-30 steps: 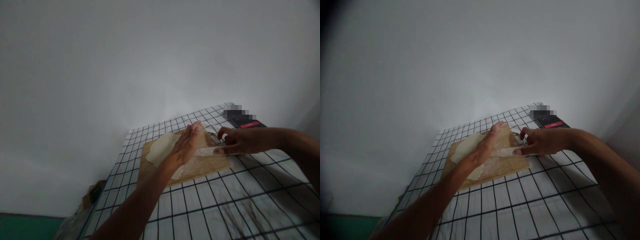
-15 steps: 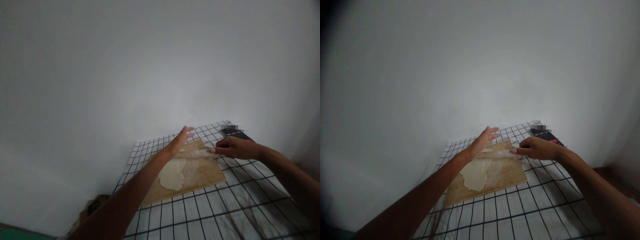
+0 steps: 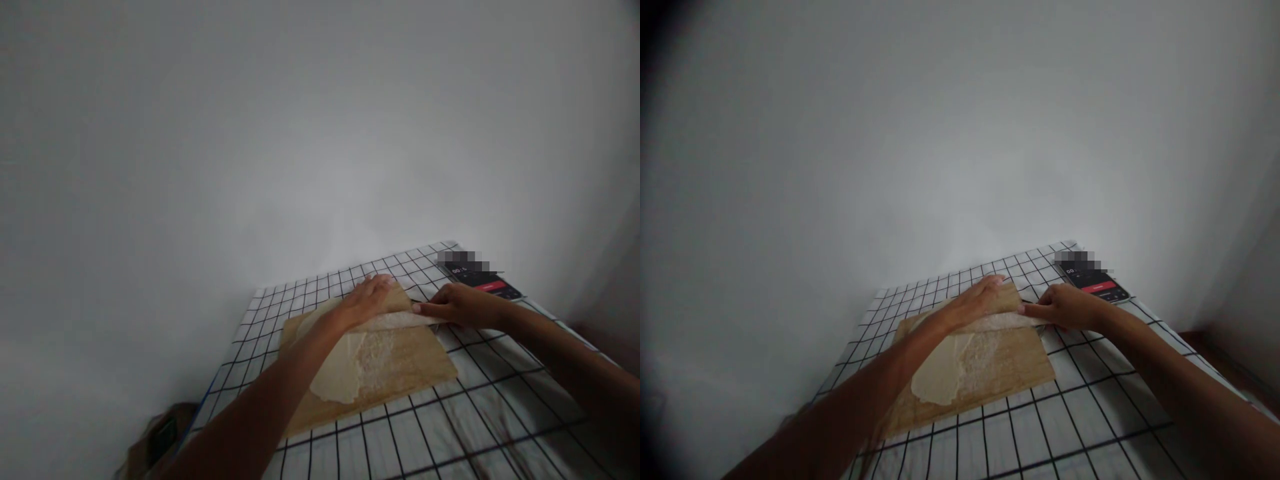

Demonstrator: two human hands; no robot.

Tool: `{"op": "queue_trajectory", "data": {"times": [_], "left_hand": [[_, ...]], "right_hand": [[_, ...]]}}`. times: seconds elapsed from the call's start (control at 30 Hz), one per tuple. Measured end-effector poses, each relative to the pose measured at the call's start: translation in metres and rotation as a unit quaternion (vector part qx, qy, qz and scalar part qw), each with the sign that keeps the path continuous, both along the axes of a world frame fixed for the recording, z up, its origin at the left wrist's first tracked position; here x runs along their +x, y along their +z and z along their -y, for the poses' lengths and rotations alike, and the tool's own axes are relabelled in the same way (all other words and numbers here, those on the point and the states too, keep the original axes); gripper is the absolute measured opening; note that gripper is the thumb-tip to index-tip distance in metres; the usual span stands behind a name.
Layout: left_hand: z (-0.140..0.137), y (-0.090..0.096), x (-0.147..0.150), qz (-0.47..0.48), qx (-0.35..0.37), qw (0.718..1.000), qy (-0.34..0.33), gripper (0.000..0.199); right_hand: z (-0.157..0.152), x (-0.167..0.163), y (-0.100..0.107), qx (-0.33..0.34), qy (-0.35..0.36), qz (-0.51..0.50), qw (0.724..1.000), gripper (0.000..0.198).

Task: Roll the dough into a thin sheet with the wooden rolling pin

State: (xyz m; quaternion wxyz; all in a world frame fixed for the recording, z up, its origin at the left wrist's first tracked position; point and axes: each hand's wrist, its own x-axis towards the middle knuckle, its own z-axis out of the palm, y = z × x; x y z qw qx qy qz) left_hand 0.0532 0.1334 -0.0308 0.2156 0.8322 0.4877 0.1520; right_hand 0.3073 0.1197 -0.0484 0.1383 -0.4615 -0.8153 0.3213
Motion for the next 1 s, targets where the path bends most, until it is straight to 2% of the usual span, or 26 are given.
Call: {"op": "queue_trajectory", "data": {"times": [0.1,0.2,0.47,0.67,1.0], "left_hand": [[-0.003,-0.005,0.000,-0.012,0.012,1.000,-0.018,0.066],[-0.004,-0.009,-0.001,-0.007,-0.003,1.000,0.000,0.071],[0.006,-0.006,-0.003,-0.017,-0.034,0.999,-0.006,0.071],[0.012,-0.004,0.004,-0.057,-0.054,0.996,0.051,0.070],[0.031,-0.010,0.003,-0.085,0.020,0.994,0.064,0.068]], "right_hand": [[0.000,0.000,0.001,0.006,-0.028,0.026,0.999,0.065],[0.001,0.002,0.001,0.005,-0.048,0.049,0.998,0.065],[0.005,0.003,0.008,-0.003,-0.017,0.087,0.996,0.059],[0.009,0.001,0.016,0.013,-0.033,0.108,0.994,0.061],[0.008,0.005,0.009,0.004,-0.025,0.106,0.994,0.060]]}}
